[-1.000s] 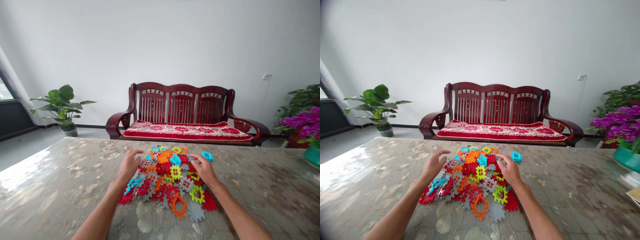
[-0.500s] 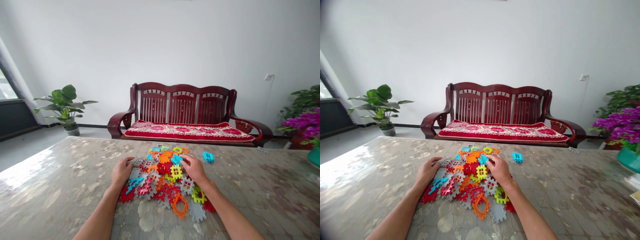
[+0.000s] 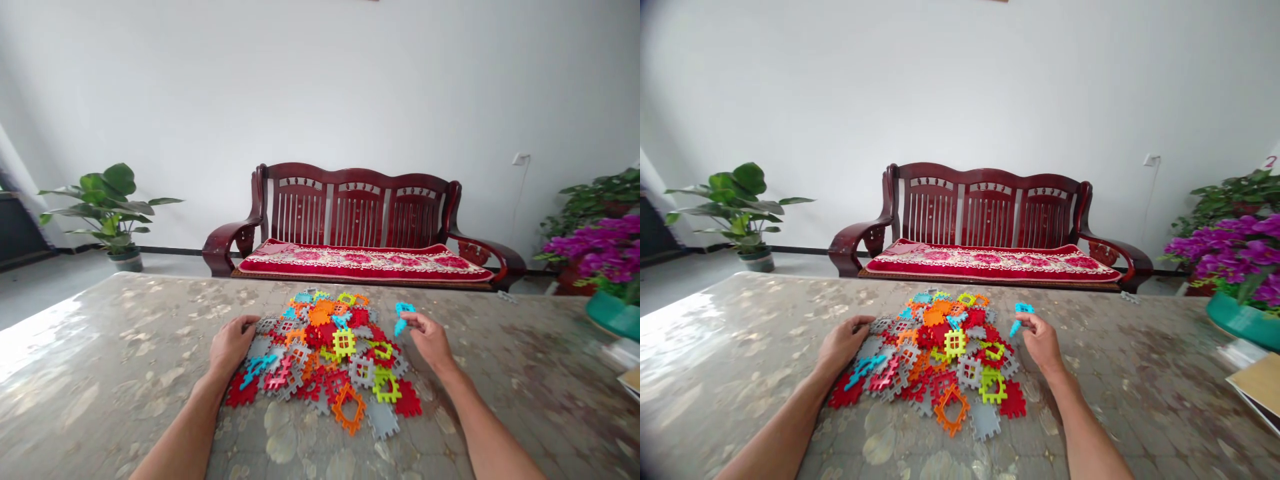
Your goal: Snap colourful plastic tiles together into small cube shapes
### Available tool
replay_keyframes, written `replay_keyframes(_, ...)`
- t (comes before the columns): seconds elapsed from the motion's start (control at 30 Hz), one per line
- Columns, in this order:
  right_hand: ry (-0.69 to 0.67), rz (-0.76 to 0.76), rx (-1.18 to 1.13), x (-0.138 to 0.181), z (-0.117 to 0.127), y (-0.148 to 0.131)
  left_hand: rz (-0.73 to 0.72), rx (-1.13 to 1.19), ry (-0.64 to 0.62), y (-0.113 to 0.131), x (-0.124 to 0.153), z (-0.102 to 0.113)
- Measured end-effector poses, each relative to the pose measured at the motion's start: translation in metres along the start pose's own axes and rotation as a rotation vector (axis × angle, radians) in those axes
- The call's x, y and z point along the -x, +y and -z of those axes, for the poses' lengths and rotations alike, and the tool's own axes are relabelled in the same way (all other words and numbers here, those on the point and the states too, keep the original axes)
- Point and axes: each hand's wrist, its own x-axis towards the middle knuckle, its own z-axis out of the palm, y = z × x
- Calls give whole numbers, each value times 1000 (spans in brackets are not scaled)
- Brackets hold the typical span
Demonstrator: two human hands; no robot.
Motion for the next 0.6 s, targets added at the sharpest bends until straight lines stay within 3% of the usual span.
replay_keyframes(0.27, 49, -73, 230, 3, 10, 17, -6, -5, -19, -2, -1, 0)
replay_keyframes(0.6, 75, -21, 508, 4, 25, 17, 0, 2, -1, 0, 0, 0)
